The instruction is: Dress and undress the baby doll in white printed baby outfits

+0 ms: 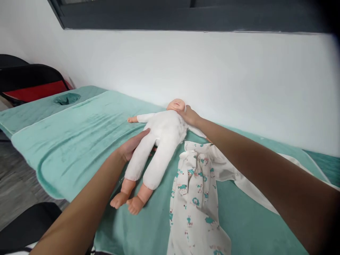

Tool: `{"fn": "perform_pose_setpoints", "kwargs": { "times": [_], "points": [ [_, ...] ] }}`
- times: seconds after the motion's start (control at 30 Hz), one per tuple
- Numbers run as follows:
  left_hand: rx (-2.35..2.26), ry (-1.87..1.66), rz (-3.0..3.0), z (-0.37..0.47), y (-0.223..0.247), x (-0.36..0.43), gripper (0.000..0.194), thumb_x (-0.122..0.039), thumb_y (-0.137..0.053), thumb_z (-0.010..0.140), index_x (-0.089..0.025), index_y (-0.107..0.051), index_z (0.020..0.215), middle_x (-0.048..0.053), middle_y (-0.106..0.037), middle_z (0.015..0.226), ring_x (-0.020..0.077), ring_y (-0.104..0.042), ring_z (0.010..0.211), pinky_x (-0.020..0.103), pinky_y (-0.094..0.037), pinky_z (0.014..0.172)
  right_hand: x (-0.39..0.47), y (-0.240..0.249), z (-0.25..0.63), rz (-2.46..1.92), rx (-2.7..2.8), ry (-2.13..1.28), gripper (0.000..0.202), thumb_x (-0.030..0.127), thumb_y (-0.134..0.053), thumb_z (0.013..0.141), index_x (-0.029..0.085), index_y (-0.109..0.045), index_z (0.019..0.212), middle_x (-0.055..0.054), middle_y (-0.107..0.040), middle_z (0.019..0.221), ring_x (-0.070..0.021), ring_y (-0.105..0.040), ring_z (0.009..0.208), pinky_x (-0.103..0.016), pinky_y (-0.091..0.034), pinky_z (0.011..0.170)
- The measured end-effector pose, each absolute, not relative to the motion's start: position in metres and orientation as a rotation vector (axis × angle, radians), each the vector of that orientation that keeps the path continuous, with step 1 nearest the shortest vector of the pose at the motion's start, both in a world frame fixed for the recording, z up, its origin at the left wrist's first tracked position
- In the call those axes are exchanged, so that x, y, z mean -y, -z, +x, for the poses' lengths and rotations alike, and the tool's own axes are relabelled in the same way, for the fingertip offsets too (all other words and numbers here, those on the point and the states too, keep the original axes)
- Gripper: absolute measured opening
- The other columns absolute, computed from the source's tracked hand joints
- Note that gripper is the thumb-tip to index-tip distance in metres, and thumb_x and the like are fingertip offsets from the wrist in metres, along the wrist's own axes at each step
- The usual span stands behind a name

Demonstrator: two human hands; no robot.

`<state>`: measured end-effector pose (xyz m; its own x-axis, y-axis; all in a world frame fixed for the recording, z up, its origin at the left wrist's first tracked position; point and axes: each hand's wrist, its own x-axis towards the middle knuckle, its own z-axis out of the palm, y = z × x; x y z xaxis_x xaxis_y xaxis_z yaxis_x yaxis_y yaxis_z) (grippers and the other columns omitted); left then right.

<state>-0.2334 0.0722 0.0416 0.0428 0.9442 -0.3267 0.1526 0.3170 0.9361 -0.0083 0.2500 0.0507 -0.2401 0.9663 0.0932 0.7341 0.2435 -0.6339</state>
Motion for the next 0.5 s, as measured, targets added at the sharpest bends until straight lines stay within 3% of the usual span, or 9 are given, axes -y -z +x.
{"fn": "perform_pose_setpoints", "kwargs": {
  "times": [0.1,0.17,0.23,0.33,0.43,0.5],
  "points": [
    [-1.515,-0.888,1.184,-0.243,-0.035,-0.070,0.064,-0.066,-0.038,0.088,-0.011,-0.068,0.102,0.013,-0.073,0.089,0.0261,-0.068,0.082,0.038,-0.055,0.066,-0.250,-0.038,0.026,-1.700,2.047,-0.552,0.093,0.072,-0.040,0.088,0.005,-0.019,0.150,-0.022,-0.066,0.122,-0.0339,-0.064,0.109,-0.041,-0.048,0.092],
    [-1.641,-0.892,1.242,-0.249,-0.039,-0.065,0.063,-0.066,-0.041,0.087,-0.013,-0.066,0.109,0.013,-0.072,0.099,0.0259,-0.067,0.086,0.038,-0.055,0.071,-0.242,-0.030,0.071,-1.879,2.058,-0.407,0.083,0.066,-0.032,0.093,0.008,-0.016,0.151,-0.019,-0.069,0.114,-0.0324,-0.065,0.105,-0.039,-0.048,0.087],
    [-1.865,-0.911,1.345,-0.247,-0.053,-0.050,0.060,-0.064,-0.045,0.086,-0.015,-0.063,0.116,0.012,-0.070,0.109,0.0265,-0.066,0.091,0.039,-0.053,0.077,-0.225,-0.024,0.126,-2.060,2.085,-0.298,0.067,0.059,-0.025,0.097,0.012,-0.032,0.143,-0.019,-0.068,0.114,-0.0308,-0.065,0.104,-0.037,-0.047,0.084],
    [-2.114,-1.082,1.697,-0.216,-0.078,-0.004,0.052,-0.058,-0.050,0.086,-0.021,-0.060,0.120,0.009,-0.067,0.119,0.0258,-0.063,0.098,0.037,-0.050,0.085,-0.188,-0.020,0.203,-2.177,2.126,-0.297,0.052,0.057,-0.034,0.095,0.015,-0.058,0.115,-0.019,-0.069,0.108,-0.0309,-0.066,0.096,-0.037,-0.047,0.078],
    [-1.913,-0.880,1.954,-0.160,-0.081,0.045,0.043,-0.058,-0.045,0.090,-0.027,-0.064,0.112,0.004,-0.069,0.106,0.0223,-0.064,0.088,0.033,-0.050,0.078,-0.151,-0.022,0.249,-2.205,2.255,-0.313,0.045,0.059,-0.047,0.089,0.019,-0.063,0.101,-0.014,-0.070,0.100,-0.0283,-0.066,0.086,-0.035,-0.046,0.072],
    [-1.866,-0.642,2.027,-0.125,-0.064,0.060,0.048,-0.060,-0.047,0.089,-0.025,-0.061,0.118,0.007,-0.068,0.109,0.0261,-0.064,0.097,0.035,-0.048,0.080,-0.131,-0.027,0.260,-2.164,2.357,-0.305,0.040,0.057,-0.051,0.087,0.021,-0.064,0.098,-0.012,-0.070,0.101,-0.0269,-0.065,0.085,-0.034,-0.045,0.070]
  ]
}}
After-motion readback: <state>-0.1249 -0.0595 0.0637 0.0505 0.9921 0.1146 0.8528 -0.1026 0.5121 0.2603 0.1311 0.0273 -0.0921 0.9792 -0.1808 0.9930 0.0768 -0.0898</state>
